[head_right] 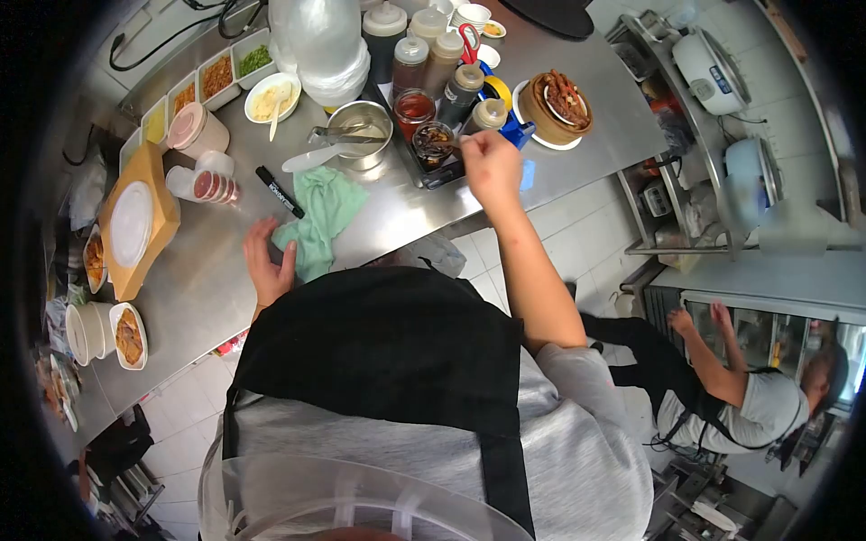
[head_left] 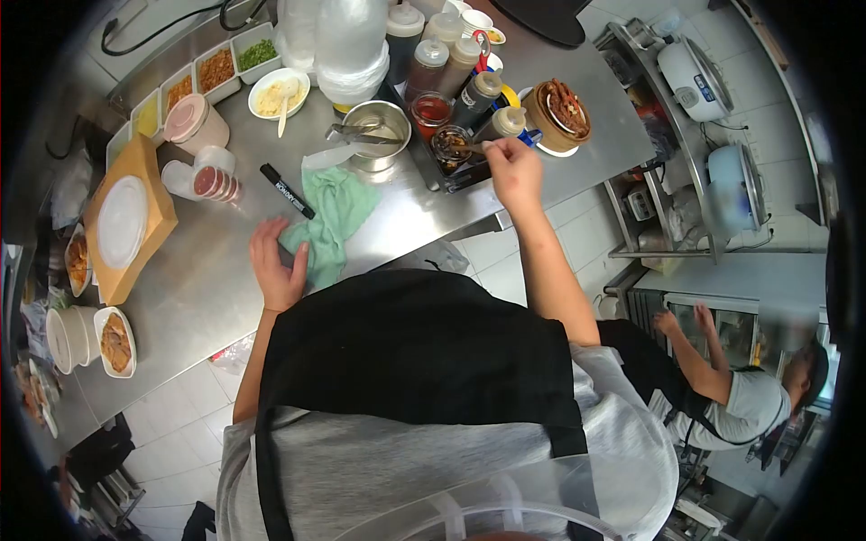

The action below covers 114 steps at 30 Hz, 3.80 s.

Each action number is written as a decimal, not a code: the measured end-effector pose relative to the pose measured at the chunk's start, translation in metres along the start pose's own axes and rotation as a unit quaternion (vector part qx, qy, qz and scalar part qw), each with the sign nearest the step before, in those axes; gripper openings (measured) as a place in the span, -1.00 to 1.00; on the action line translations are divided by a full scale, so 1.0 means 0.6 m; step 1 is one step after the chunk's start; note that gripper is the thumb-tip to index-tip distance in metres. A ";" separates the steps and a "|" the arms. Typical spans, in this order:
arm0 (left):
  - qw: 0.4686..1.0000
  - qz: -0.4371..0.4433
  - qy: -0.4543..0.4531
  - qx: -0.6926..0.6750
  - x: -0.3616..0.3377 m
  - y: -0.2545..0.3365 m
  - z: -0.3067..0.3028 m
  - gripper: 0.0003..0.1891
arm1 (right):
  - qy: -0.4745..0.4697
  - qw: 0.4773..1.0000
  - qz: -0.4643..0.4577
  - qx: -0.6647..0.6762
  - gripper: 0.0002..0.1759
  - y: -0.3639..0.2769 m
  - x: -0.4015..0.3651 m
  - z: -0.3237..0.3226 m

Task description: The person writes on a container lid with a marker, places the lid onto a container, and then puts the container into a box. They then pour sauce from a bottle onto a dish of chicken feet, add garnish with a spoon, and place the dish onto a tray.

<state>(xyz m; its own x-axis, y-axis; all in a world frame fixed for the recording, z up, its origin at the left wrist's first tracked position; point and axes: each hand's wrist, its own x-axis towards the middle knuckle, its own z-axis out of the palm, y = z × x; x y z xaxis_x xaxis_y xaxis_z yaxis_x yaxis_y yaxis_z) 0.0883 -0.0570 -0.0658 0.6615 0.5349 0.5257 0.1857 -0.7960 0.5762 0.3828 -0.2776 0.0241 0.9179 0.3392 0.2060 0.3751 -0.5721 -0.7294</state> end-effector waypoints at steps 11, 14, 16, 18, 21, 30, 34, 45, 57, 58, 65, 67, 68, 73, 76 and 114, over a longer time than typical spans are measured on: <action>0.999 0.002 0.002 -0.035 0.000 -0.015 -0.001 -0.52 | 0.089 0.992 0.059 0.070 -0.72 0.010 -0.018 -0.028; 0.999 0.006 0.006 -0.044 0.001 -0.017 0.000 -0.52 | 0.056 0.992 0.083 0.076 -0.72 0.031 -0.018 -0.011; 0.999 0.005 0.007 -0.046 0.001 -0.015 -0.001 -0.52 | 0.085 0.985 0.080 0.129 -0.73 0.035 -0.022 -0.009; 0.999 0.004 0.009 -0.047 0.003 -0.016 -0.001 -0.52 | 0.118 0.983 0.080 0.114 -0.74 0.029 -0.023 -0.014; 0.999 0.004 0.007 -0.048 0.001 -0.015 0.000 -0.52 | 0.098 0.990 0.063 0.078 -0.74 0.012 -0.025 -0.022; 0.999 -0.002 0.003 -0.048 0.001 -0.015 -0.001 -0.51 | 0.070 0.978 0.120 0.156 -0.78 0.028 -0.019 -0.023; 0.999 -0.005 0.001 -0.049 0.002 -0.013 0.000 -0.51 | 0.049 0.952 0.189 0.236 -0.79 0.028 -0.022 -0.011; 0.999 -0.003 -0.006 -0.043 0.002 -0.014 -0.001 -0.51 | 0.029 0.937 0.217 0.272 -0.79 0.021 -0.025 -0.012; 0.999 -0.008 -0.008 -0.042 0.004 -0.008 -0.002 -0.52 | 0.093 0.981 0.033 0.166 -0.81 0.020 -0.052 0.018; 0.999 -0.009 -0.007 -0.042 0.005 -0.008 -0.002 -0.52 | 0.083 0.971 0.062 0.217 -0.81 0.027 -0.050 0.014; 0.999 -0.010 -0.006 -0.044 0.006 -0.007 -0.002 -0.52 | 0.041 0.899 0.268 0.343 -0.81 0.045 -0.043 -0.010; 0.999 -0.007 -0.005 -0.042 0.005 -0.010 -0.001 -0.52 | 0.040 0.887 0.290 0.358 -0.79 0.048 -0.042 -0.011; 0.999 -0.005 -0.005 -0.042 0.005 -0.010 0.000 -0.52 | 0.040 0.880 0.301 0.366 -0.79 0.049 -0.042 -0.013; 0.999 -0.004 -0.008 -0.039 0.005 -0.010 0.001 -0.51 | 0.013 0.840 0.342 0.422 -0.80 0.052 -0.044 -0.027; 0.999 -0.004 -0.011 -0.038 0.005 -0.009 0.000 -0.51 | 0.022 0.854 0.332 0.399 -0.79 0.061 -0.049 -0.028; 0.997 -0.038 -0.045 0.042 0.007 0.012 0.011 -0.51 | 0.322 0.946 0.026 -0.021 -0.80 0.304 0.238 -0.179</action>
<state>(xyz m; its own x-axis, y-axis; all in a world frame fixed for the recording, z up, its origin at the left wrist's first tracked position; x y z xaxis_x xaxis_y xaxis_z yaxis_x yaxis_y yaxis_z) 0.0973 -0.0626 -0.0638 0.7046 0.5703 0.4223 0.2958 -0.7769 0.5558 0.5963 -0.4138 -0.0095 0.8188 -0.2068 0.5355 0.3201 -0.6099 -0.7249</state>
